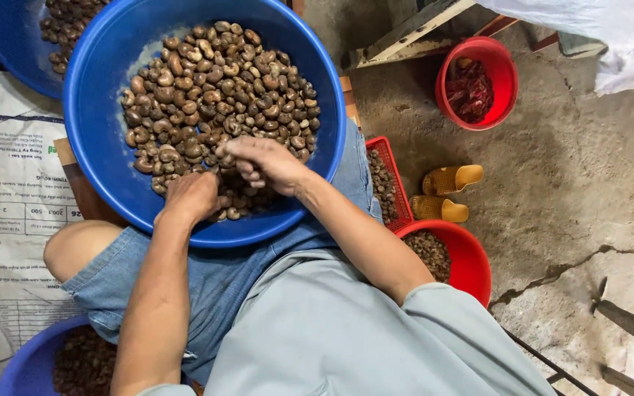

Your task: The person sits on the floor and sorts cashew nuts by hand from a large blue basin into a smaller red basin. They repeatedly scoop handfuls of nuts, inspect them, and transfer the selected ones to the side container.

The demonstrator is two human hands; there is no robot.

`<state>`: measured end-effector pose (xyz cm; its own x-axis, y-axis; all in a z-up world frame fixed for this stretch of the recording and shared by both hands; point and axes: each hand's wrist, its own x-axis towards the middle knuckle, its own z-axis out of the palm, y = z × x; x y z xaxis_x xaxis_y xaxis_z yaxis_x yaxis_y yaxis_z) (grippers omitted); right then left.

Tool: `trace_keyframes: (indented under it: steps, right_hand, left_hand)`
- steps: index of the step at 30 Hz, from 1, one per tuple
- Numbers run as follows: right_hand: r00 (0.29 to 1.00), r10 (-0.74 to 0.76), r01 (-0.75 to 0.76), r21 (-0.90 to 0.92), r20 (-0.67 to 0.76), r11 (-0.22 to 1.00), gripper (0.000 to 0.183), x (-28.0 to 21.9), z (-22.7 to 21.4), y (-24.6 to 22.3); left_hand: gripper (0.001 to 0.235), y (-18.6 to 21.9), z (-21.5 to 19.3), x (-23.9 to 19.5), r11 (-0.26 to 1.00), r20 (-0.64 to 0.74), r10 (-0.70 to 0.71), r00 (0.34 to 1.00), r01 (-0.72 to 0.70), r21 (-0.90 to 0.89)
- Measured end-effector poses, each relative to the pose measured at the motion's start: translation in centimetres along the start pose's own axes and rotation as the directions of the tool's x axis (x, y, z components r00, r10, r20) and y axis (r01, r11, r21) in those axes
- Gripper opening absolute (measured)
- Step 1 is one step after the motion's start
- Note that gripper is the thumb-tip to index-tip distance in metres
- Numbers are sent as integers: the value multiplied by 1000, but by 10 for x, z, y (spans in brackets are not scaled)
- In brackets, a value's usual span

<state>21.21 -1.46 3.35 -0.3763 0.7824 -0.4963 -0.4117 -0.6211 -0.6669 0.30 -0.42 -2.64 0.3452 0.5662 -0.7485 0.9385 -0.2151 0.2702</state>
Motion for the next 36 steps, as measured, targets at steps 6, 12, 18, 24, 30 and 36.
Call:
trace_keyframes:
  steps: [6,12,18,24,30,36]
  right_hand:
    - [1000,13,-18,300,18,954,29,0,-9,-2]
    - [991,39,1,291,-132,957,26,3,-29,0]
    - [961,41,-47,-16,-272,999,32,-13,0,-16]
    - [968,26,-109,-329,-248,938,19,-13,2,-8]
    - [996,-83,57,-891,22,451,33,0,3,21]
    - [980,14,194,-971,197,141,28,16,25,43]
  left_hand:
    - [37,4,-12,-3,993,-19,-35,999,33,-117]
    - [47,-4,20,15,994,-287,94,953,-105,-25]
    - [35,0,-3,-2,994,-170,89,981,-97,-42]
    - [34,-4,-28,-18,963,-70,-33,997,13,-270]
    - [21,-20,-46,-15,320,-411,229,883,-466,-825]
    - [36,-5,-79,-72,-170,-587,81,805,-569,-804]
